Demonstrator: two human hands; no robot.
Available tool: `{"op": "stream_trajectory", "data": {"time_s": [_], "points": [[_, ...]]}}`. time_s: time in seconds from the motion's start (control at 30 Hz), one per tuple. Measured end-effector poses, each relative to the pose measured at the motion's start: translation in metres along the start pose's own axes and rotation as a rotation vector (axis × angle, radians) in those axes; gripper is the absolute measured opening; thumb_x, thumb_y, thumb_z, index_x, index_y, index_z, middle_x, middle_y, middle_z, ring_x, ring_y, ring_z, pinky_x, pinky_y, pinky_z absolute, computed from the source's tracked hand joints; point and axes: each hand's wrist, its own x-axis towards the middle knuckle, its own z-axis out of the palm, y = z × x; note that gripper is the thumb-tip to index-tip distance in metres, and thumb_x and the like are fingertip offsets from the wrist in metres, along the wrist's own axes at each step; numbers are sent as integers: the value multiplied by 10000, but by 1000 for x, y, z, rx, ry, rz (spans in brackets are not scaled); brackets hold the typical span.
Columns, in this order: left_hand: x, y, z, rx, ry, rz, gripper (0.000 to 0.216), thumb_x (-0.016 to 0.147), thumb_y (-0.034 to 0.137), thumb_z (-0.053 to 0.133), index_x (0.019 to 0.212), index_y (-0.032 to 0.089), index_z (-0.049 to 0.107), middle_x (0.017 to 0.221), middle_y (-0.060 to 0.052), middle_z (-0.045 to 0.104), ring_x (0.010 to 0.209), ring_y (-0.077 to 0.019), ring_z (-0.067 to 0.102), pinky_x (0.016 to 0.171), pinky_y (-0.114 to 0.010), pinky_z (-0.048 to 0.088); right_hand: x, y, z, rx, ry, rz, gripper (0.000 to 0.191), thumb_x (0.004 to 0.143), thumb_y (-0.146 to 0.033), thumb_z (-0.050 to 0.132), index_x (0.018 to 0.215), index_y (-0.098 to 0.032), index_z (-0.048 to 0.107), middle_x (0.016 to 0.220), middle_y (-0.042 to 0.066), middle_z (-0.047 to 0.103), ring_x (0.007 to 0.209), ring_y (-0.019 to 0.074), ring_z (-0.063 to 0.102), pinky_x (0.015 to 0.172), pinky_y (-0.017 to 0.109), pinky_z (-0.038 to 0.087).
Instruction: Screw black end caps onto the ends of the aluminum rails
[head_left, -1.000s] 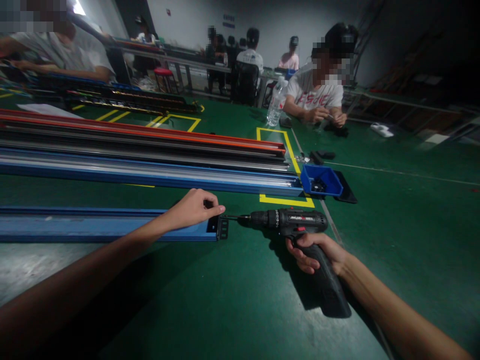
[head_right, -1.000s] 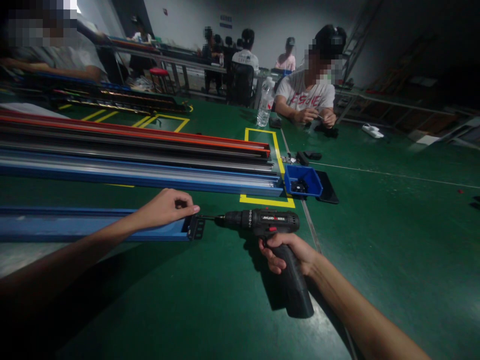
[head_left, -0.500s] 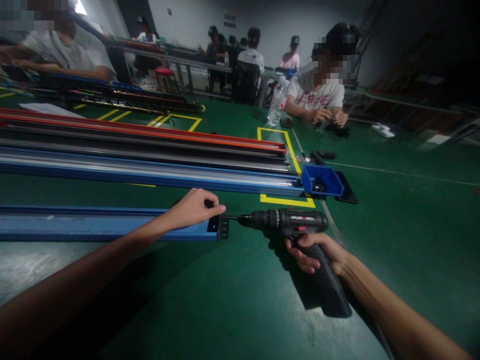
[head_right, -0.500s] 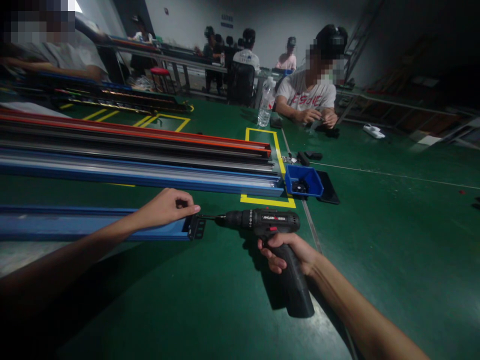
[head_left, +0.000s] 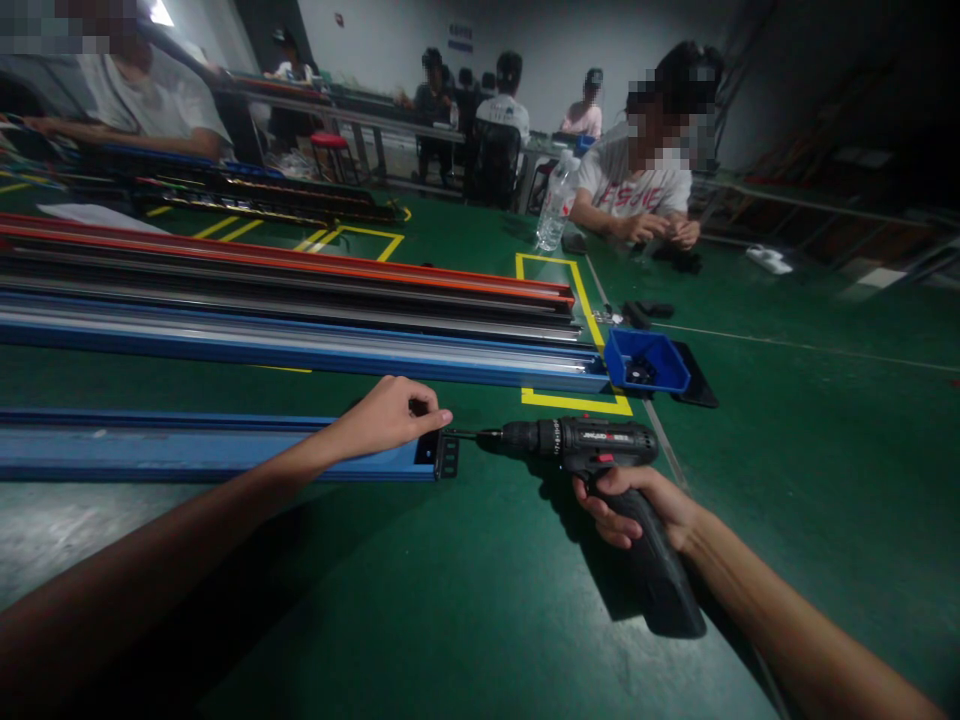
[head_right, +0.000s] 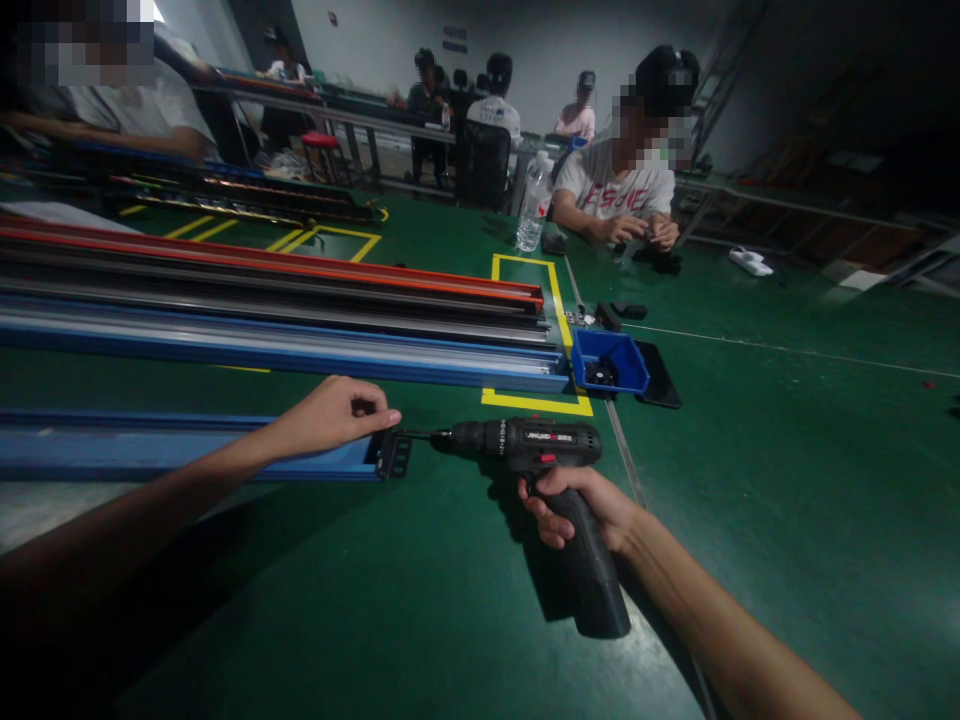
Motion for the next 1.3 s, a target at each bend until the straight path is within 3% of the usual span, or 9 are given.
{"op": "stream_trajectory", "data": {"time_s": [0.83,1.3], "points": [[0,0,0,-8,-2,-16,418,913,518,609,707,167,706,655,-1,641,631,-142,563,616,-259,378,-1,-1,6,-3,47,-2,184,829,-212,646,945,-91,723,698,-2,635,391,38,377,457,215,416],[0,0,1,-22,3,-9,399,906,499,622,709,165,716,646,5,639,616,-131,549,601,-255,373,1,-1,-2,36,-47,0,251,865,-191,626,1034,-42,736,750,25,655,403,35,445,489,202,507]]}}
